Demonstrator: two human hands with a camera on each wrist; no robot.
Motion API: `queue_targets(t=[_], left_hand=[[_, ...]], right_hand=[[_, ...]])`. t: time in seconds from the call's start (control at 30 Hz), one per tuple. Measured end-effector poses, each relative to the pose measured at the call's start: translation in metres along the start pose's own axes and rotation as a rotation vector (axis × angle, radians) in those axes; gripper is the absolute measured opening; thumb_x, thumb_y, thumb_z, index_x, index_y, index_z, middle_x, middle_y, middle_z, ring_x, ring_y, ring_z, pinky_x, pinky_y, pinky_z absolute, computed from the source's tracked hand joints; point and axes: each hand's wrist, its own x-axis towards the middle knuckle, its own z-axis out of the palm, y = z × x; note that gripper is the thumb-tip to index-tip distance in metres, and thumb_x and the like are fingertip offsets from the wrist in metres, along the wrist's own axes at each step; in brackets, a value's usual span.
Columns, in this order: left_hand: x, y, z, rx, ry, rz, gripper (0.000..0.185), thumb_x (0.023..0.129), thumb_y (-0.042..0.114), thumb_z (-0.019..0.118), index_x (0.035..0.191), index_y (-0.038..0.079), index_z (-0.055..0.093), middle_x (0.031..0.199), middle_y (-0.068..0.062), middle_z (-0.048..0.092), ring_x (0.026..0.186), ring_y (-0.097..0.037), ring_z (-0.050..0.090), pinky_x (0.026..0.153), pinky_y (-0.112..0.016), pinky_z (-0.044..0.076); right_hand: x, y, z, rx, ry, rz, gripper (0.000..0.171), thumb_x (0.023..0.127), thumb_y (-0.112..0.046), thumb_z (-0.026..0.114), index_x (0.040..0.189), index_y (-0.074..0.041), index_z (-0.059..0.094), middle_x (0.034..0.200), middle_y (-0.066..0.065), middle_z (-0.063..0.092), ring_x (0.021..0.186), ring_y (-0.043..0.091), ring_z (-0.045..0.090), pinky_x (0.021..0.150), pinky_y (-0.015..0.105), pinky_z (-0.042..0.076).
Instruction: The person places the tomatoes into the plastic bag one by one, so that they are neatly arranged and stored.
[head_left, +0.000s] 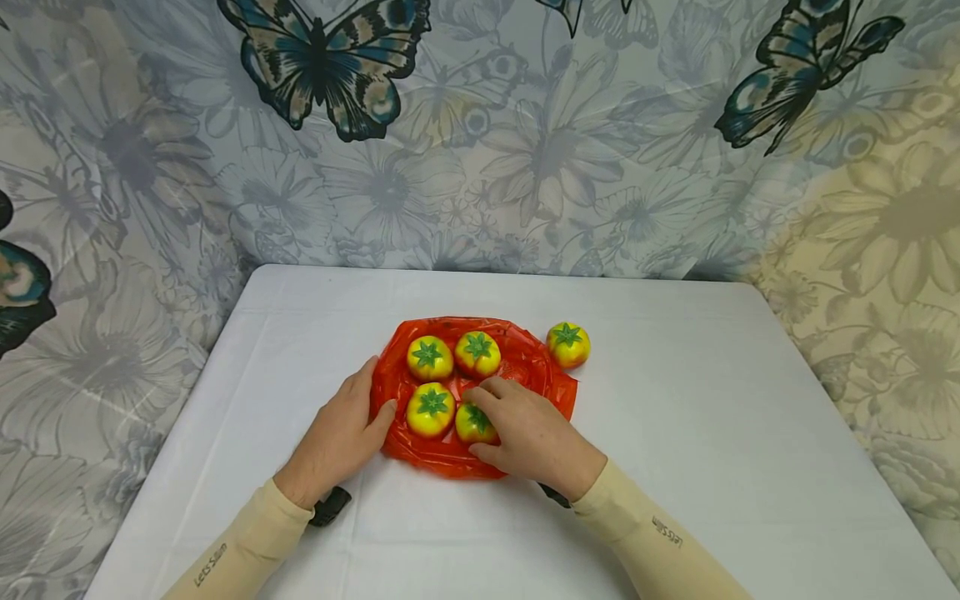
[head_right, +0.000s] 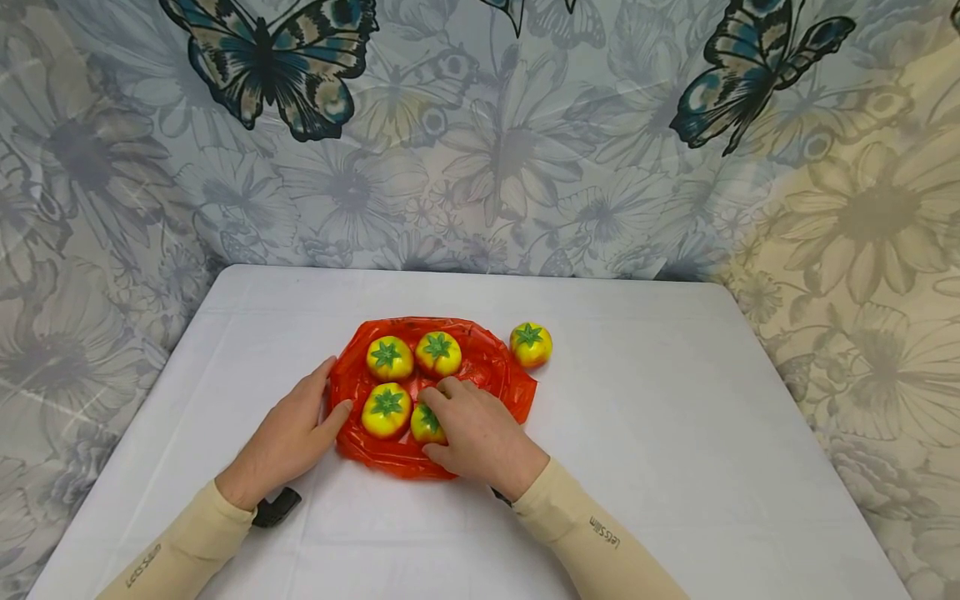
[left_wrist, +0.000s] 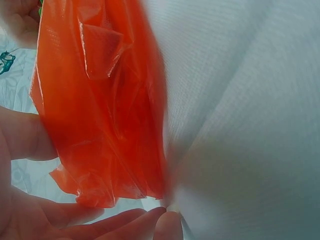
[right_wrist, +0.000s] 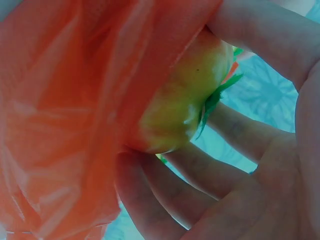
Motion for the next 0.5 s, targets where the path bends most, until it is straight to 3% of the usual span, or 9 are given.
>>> queue_targets(t=[0.3, 0.5], left_hand=[[0.0, 0.001, 0.0, 0.005, 0.001, -0.002, 0.081, 0.109, 0.03, 0.059, 0.171, -0.003, 0.018, 0.17, -0.027, 0.038, 0.152, -0.046, 0.049, 0.118, -0.065, 0.048], [0.0, 0.001, 0.0, 0.009, 0.001, -0.014, 0.081, 0.109, 0.03, 0.059, 0.171, -0.002, 0.018, 0.171, -0.027, 0.037, 0.153, -0.047, 0.048, 0.118, -0.066, 0.047]], right_hand=[[0.0, 0.001, 0.0, 0.019, -0.015, 0.02, 0.061, 0.091, -0.04, 0.088, 0.143, -0.019, 0.064, 0.129, 0.001, 0.065, 0.11, 0.013, 0.065, 0.096, 0.035, 0.065], [-0.001, 0.006, -0.011, 0.027, -0.019, 0.057, 0.071, 0.09, -0.048, 0.087, 0.15, -0.019, 0.061, 0.141, 0.006, 0.064, 0.123, 0.021, 0.067, 0.101, 0.043, 0.064]])
